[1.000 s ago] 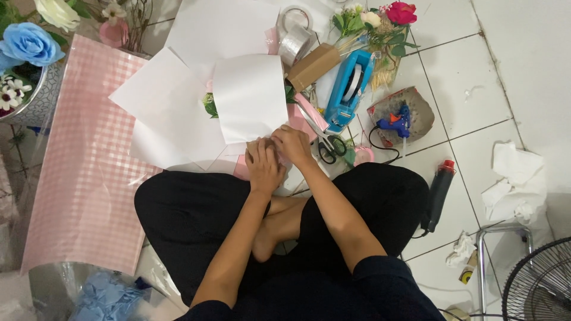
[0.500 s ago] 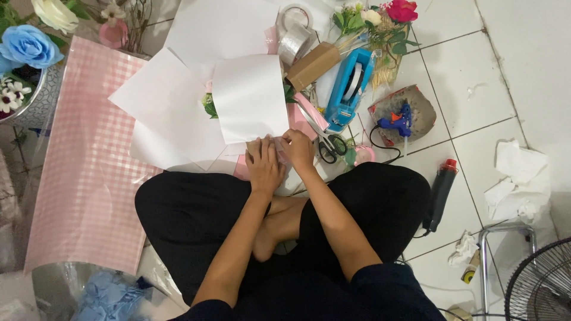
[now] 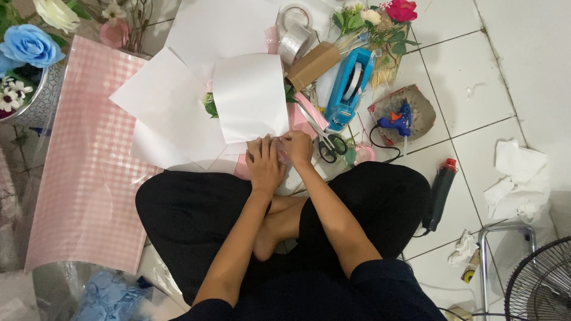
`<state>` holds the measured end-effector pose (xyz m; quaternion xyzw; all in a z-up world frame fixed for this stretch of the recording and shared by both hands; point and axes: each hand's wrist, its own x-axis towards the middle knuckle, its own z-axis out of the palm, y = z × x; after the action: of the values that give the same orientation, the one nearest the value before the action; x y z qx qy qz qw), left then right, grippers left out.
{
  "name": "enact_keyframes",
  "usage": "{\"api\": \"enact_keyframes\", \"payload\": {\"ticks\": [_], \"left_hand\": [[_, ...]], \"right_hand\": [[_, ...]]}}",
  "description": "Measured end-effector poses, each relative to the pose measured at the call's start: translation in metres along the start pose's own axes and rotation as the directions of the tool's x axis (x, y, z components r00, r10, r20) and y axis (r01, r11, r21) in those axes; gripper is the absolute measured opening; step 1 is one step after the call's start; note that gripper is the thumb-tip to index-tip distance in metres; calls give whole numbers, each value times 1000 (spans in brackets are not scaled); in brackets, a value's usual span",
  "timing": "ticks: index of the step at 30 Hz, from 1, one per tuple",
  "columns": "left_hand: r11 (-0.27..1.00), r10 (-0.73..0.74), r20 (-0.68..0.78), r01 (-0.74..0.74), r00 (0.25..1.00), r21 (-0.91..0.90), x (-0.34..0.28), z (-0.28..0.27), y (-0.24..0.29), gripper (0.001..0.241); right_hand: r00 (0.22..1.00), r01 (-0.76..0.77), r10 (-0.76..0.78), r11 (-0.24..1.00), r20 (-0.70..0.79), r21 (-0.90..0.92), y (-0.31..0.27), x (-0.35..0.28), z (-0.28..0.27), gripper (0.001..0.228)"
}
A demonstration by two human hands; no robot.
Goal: The person cuts paper with shears, folds the paper around a small box containing flowers, and secures it to create a floral arrangement while sitting on the floor.
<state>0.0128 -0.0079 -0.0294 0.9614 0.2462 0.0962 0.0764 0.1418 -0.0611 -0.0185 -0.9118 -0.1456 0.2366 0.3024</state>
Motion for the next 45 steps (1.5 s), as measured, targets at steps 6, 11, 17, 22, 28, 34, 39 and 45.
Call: {"api": "enact_keyframes", "payload": {"ticks": [6, 11, 17, 22, 28, 34, 39, 45], "left_hand": [[1000, -1, 28, 1, 1000, -1, 0, 0, 0, 74], [1000, 8, 29, -8, 1000, 6, 1, 0, 0, 73], [999, 18, 46, -19, 999, 26, 2, -1, -1, 72], [999, 8, 157, -16, 987, 51, 4, -10, 4, 69], [989, -3, 301, -41, 954, 140, 9, -14, 6, 68], [965, -25, 388, -80, 921, 251, 15, -14, 11, 70], [931, -48, 520, -150, 853, 333, 23, -15, 15, 73], [913, -79, 586, -177, 806, 367, 32, -3, 16, 68]], "right_hand": [[1000, -22, 22, 1000, 7, -3, -8, -2, -1, 18], [999, -23, 23, 1000, -28, -12, -1, -2, 2, 20], [995, -15, 25, 996, -99, 93, 6, 0, -1, 18], [997, -16, 47, 906, -62, 423, 35, 23, 24, 38], [998, 41, -17, 914, -62, 404, 14, 20, 13, 44], [995, 55, -25, 946, -97, 320, 7, 14, 12, 50], [983, 150, -108, 938, -149, 311, -1, 12, 2, 42], [993, 98, -59, 891, -102, 443, 13, 21, 12, 41]]}}
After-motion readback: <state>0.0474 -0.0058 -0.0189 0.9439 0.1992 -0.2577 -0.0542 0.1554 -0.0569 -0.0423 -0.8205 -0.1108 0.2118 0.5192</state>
